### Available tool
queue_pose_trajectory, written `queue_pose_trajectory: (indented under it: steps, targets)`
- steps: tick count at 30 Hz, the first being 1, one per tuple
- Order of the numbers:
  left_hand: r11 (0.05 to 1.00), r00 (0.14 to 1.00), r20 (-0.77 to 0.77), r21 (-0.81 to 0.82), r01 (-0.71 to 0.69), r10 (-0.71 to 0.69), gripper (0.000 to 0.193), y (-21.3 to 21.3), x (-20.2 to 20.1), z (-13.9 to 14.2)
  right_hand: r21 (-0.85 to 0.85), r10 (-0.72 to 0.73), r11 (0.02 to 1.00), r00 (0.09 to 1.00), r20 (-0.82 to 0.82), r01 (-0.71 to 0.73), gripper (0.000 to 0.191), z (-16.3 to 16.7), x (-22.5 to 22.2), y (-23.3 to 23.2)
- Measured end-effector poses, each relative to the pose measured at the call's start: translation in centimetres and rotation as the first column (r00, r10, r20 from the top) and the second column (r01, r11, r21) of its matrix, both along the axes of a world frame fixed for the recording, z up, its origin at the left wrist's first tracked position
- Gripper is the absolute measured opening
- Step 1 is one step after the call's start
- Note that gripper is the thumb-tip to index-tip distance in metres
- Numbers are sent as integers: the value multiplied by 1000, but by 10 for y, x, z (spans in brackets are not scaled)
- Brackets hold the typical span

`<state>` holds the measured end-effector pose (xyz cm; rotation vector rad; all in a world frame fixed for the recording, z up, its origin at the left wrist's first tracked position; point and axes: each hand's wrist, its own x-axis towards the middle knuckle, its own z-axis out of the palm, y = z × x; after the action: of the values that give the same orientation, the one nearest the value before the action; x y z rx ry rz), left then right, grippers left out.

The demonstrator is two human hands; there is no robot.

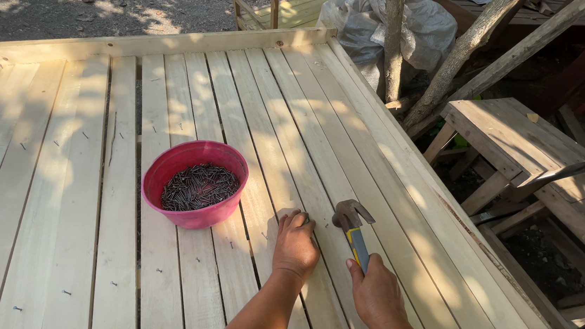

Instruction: The person hammers nails into wooden planks to assemble a wooden structure. They repeatedly pick nails from a pink bowl and drive them into the wood using a hammer.

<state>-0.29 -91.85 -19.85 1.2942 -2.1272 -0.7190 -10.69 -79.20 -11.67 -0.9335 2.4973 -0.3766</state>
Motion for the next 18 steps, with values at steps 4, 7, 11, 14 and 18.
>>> queue_pose_trajectory:
  steps: [4, 7, 11, 14, 18]
  targets:
    - [999, 999, -35, 29, -39, 40, 40, 2, 0, 1, 56, -96, 994, 995, -23, 98, 47, -5, -14, 11]
    - [999, 999, 30, 33, 12, -13, 33, -3, 3, 12, 54, -118, 991, 993, -30, 120, 47, -7, -23, 11]
    - [968, 996, -42, -239, 72, -85, 18, -38, 13, 45, 41, -117, 992, 991, -63, 119, 47, -10, -26, 8]
    - [838, 989, -146, -538, -95, 18, 16, -71, 37, 69, 50, -121, 991, 990, -67, 125, 47, -12, -26, 4]
    - [851, 917, -103, -344, -397, 386, 20, -115, 89, 84, 24, -118, 993, 990, -75, 120, 47, -13, -26, -2]
